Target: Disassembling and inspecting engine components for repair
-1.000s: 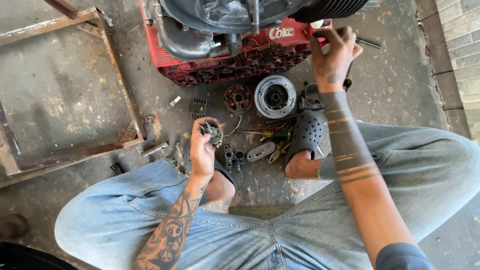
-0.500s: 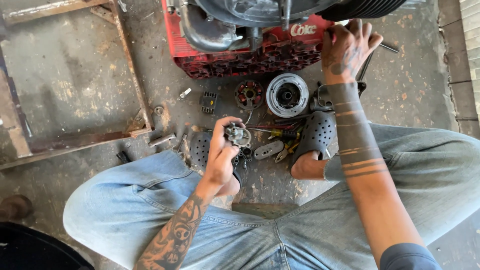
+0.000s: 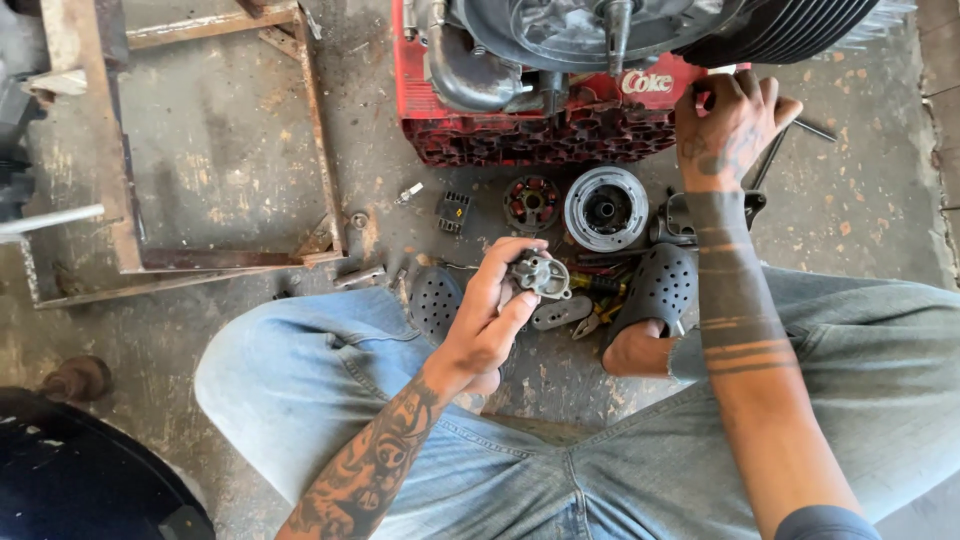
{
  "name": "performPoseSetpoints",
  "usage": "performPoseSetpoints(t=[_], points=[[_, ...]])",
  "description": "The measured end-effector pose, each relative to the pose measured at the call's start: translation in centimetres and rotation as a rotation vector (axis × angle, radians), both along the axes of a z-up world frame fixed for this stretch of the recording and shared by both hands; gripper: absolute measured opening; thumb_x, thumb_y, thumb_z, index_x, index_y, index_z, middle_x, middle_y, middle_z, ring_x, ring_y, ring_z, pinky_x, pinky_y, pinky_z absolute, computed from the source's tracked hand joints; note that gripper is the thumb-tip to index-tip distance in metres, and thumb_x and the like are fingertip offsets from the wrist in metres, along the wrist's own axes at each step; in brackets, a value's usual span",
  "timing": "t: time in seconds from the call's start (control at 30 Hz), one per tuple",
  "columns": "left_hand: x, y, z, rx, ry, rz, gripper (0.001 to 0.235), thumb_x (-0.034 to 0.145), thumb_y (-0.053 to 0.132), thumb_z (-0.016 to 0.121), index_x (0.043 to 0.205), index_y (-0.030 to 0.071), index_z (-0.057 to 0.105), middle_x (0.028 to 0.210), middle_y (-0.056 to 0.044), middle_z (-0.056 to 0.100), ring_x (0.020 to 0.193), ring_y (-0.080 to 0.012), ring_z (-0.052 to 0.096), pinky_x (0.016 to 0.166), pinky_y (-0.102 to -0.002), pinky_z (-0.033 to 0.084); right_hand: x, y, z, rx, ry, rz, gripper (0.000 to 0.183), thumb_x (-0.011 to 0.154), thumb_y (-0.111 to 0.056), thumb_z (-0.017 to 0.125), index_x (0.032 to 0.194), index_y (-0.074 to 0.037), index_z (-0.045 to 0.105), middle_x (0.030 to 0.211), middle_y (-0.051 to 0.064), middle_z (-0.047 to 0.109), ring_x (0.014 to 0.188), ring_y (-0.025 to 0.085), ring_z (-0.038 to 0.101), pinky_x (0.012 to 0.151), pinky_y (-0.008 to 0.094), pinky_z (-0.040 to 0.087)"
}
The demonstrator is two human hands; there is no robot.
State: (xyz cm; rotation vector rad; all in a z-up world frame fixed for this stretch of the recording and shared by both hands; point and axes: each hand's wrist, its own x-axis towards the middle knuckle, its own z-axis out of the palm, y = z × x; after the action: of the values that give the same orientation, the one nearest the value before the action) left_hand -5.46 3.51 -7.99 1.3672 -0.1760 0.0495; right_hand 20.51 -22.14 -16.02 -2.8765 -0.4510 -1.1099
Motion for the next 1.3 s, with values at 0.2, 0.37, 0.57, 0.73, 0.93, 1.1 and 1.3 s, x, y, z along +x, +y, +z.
performPoseSetpoints(t=[0.2,0.37,0.57,0.73,0.93,1.1,1.3], points=[[0.5,-2.5,-0.2,-0.181,-0.101,0.058,0.052,0.094,0.01,0.065,0.141,-0.008,0.052,0.122,-0.021,0.059,0.107,-0.0208,0.056,0.087,-0.036,0.055,-7.6,4.9,4.7,0.978,0.351,0.301,0.008,0.091,-0.011,0.079,0.094,-0.006,0.075,0.08,0.011,0.065,0.076,0.018,0.056,0.075,0.033,0.048],[1.5,-3.2,3.3,-0.157,-0.127,0.025,0.051,0.096,0.014,0.069,0.141,-0.005,0.055,0.118,-0.02,0.062,0.106,-0.0232,0.06,0.088,-0.039,0.055,-12.4,7.5,11.3,1.504,0.557,0.575,0.007,0.092,0.002,0.07,0.093,-0.001,0.063,0.086,0.016,0.069,0.081,0.014,0.062,0.074,0.024,0.048],[2.4,-4.4,6.2,-0.226,-0.157,0.02,0.055,0.095,0.017,0.073,0.144,0.002,0.052,0.12,-0.016,0.064,0.108,-0.0182,0.059,0.089,-0.038,0.054,-15.7,7.1,17.2,1.674,0.678,0.807,0.024,0.09,0.006,0.065,0.113,0.008,0.06,0.089,0.023,0.064,0.082,0.019,0.064,0.079,0.024,0.053],[3.2,-5.1,7.7,-0.299,-0.229,0.049,0.05,0.097,0.017,0.073,0.14,0.005,0.051,0.124,-0.012,0.062,0.112,-0.0125,0.057,0.091,-0.032,0.052,-16.3,6.0,17.2,1.658,0.615,0.835,0.023,0.094,0.004,0.063,0.115,0.014,0.065,0.093,0.031,0.067,0.083,0.023,0.068,0.081,0.027,0.057],[3.8,-4.9,8.2,-0.421,-0.281,0.015,0.047,0.1,0.018,0.066,0.139,-0.002,0.049,0.117,-0.014,0.063,0.104,-0.0142,0.06,0.09,-0.032,0.052,-17.0,5.8,18.2,1.55,0.512,0.856,0.019,0.091,0.005,0.067,0.105,0.016,0.063,0.09,0.036,0.068,0.081,0.03,0.068,0.076,0.032,0.058],[3.7,-5.1,9.3,-0.461,-0.31,-0.02,0.045,0.1,0.02,0.059,0.136,-0.006,0.052,0.105,-0.017,0.064,0.094,-0.0168,0.06,0.085,-0.031,0.049,-17.7,6.2,19.6,1.378,0.462,0.904,0.013,0.09,-0.001,0.07,0.096,0.011,0.066,0.093,0.03,0.067,0.084,0.028,0.065,0.079,0.033,0.055],[4.1,-5.6,9.7,-0.443,-0.33,-0.012,0.048,0.095,0.025,0.06,0.132,-0.005,0.056,0.103,-0.016,0.063,0.092,-0.0157,0.058,0.084,-0.03,0.046,-18.1,5.4,20.2,1.245,0.456,0.863,0.015,0.09,-0.005,0.072,0.093,0.009,0.069,0.095,0.028,0.067,0.085,0.026,0.063,0.08,0.035,0.054]])
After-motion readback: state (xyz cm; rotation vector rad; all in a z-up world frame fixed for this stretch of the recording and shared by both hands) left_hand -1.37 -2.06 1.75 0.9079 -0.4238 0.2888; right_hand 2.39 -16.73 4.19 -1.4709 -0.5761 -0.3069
